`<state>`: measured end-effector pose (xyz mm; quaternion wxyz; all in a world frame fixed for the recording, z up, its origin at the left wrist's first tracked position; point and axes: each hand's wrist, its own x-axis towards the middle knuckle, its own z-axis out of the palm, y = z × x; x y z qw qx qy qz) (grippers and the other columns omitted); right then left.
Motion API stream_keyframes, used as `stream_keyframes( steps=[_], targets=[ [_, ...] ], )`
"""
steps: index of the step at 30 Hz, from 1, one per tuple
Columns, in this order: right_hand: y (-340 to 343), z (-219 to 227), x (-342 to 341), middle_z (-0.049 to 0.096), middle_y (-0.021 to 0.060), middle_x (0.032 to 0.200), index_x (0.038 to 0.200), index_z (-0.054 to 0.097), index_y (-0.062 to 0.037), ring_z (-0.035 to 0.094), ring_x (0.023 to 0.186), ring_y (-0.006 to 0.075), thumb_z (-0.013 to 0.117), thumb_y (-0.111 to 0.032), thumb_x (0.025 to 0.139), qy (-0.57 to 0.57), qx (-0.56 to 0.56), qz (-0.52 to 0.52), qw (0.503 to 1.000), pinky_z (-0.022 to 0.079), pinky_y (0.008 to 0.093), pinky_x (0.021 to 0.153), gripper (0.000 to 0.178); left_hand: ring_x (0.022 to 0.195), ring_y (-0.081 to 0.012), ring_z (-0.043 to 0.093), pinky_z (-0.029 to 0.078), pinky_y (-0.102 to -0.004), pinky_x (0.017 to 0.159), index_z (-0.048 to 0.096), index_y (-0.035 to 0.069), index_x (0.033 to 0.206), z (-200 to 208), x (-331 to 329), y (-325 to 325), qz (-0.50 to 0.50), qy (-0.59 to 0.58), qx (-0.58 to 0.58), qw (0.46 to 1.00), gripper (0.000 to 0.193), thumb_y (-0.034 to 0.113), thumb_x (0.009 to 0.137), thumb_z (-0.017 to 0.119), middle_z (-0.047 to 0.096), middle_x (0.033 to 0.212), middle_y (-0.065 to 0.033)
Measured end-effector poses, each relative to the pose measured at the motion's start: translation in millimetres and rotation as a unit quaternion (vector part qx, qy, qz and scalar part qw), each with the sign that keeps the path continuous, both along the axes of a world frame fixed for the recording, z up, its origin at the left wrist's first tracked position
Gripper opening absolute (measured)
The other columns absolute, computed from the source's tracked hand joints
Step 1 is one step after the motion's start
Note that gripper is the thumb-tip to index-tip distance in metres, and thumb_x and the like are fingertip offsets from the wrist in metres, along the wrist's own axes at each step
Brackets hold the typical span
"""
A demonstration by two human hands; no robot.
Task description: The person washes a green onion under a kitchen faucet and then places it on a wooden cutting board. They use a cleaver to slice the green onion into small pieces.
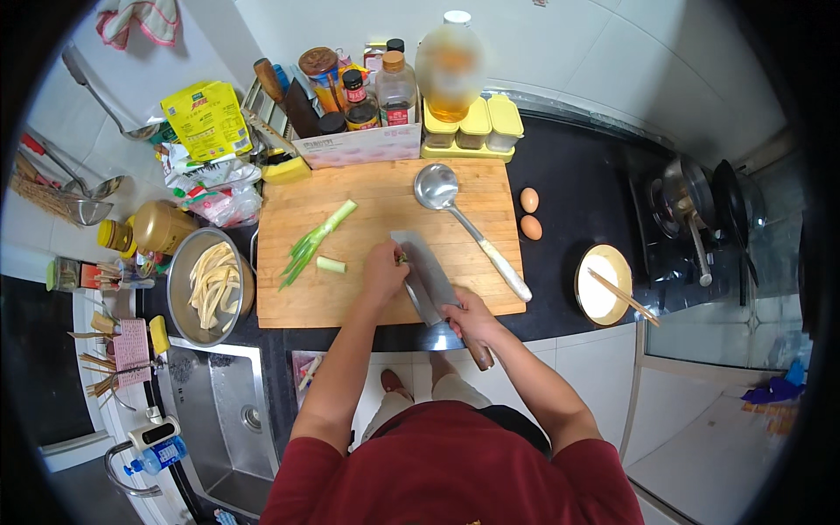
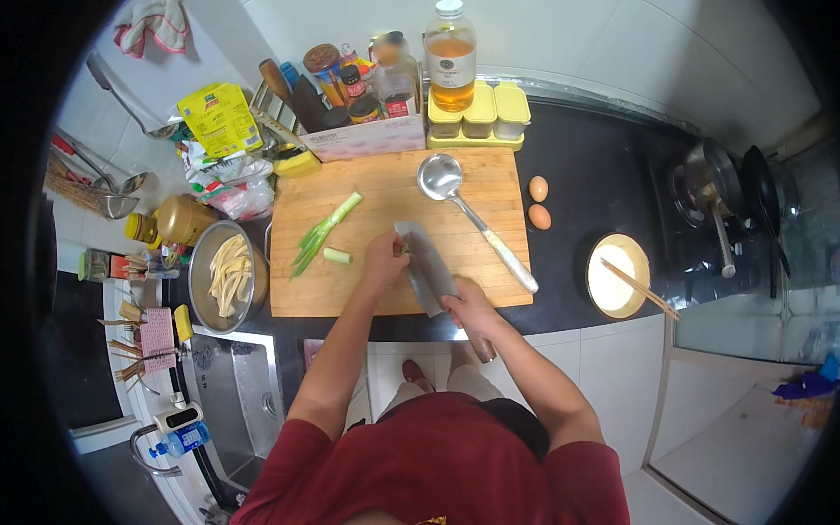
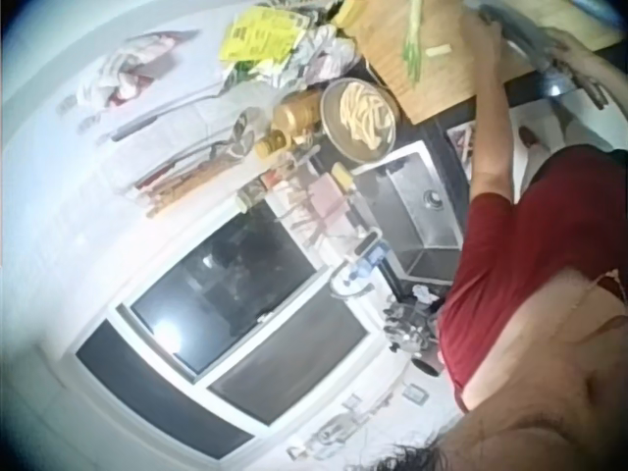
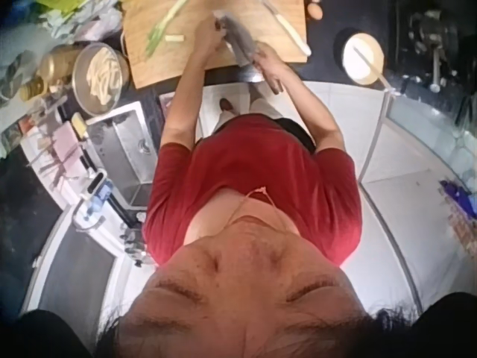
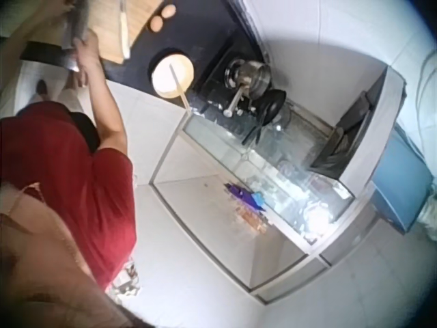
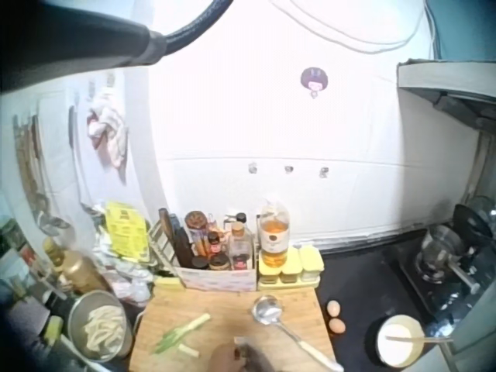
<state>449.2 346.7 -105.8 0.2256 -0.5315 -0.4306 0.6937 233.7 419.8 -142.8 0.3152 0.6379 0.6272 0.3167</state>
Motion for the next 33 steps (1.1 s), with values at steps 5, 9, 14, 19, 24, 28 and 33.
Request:
stream_keyframes(
  steps=[5,9,14,19,24,28,33],
  targets=[
    [-7,39,-8,0.053,0.0014,0.067,0.103,0.055,-0.0023,0.048,0.048,0.0084,0.053,-0.006,0.094,-0.003,0.012,0.026,1.0,0.04,0.0251,0.042,0.01,0.076,-0.0348,0.058,0.048,-0.0423,0.067,0.055,0.001,0.087,53,-7,-21,0.024,-0.036,0.014,0.999,0.021,0.002,0.069,0.066,0.058,0.081,-0.0172],
    [-17,59,-29,0.053,0.0007,0.068,0.107,0.056,-0.0022,0.047,0.048,0.0079,0.053,-0.008,0.095,-0.006,0.033,0.095,0.995,0.041,0.0252,0.044,0.014,0.078,-0.0358,0.059,0.049,-0.0432,0.069,0.055,0.002,0.098,83,-34,-60,0.072,-0.026,0.061,0.995,0.028,0.0,0.071,0.064,0.058,0.091,-0.0183],
    [-39,61,-81,0.053,0.0017,0.066,0.105,0.055,-0.0017,0.047,0.048,0.0081,0.054,-0.01,0.095,-0.015,0.047,0.207,0.977,0.042,0.0255,0.044,0.013,0.08,-0.0335,0.06,0.05,-0.0405,0.07,0.055,0.003,0.108,92,-82,-136,0.152,0.009,0.088,0.984,0.035,-0.002,0.075,0.061,0.056,0.098,-0.0164],
    [-68,41,-130,0.049,0.0014,0.06,0.093,0.05,-0.0023,0.047,0.048,0.008,0.055,-0.011,0.095,-0.042,0.058,0.307,0.949,0.039,0.0254,0.044,0.01,0.086,-0.0371,0.059,0.049,-0.0434,0.074,0.056,0.003,0.103,65,-126,-211,0.198,0.067,0.053,0.976,0.026,0.001,0.078,0.062,0.056,0.099,-0.0164],
    [-94,22,-153,0.049,0.0038,0.06,0.091,0.049,-0.0013,0.049,0.049,0.0091,0.056,-0.01,0.094,-0.086,0.168,0.33,0.925,0.042,0.0277,0.044,0.012,0.089,-0.0334,0.06,0.051,-0.0418,0.074,0.059,0.003,0.099,6,-152,-275,0.203,0.219,0.002,0.954,0.017,0.004,0.082,0.058,0.058,0.097,-0.0143],
    [-104,20,-158,0.051,0.0081,0.066,0.093,0.051,-0.0001,0.052,0.056,0.0157,0.057,-0.01,0.092,-0.117,0.216,0.322,0.914,0.044,0.0306,0.05,0.012,0.092,-0.0324,0.059,0.052,-0.0423,0.075,0.059,0.001,0.099,-3,-160,-296,0.177,0.269,-0.018,0.946,0.017,0.007,0.084,0.056,0.058,0.102,-0.0144],
    [-109,20,-156,0.061,0.0284,0.093,0.103,0.055,0.0031,0.059,0.09,0.0438,0.061,-0.012,0.088,-0.162,0.178,0.314,0.918,0.047,0.0432,0.078,0.022,0.094,-0.0303,0.058,0.048,-0.0404,0.077,0.06,0.003,0.097,22,-150,-281,0.15,0.299,0.132,0.933,0.017,0.009,0.081,0.057,0.058,0.108,-0.0141]
  ],
)
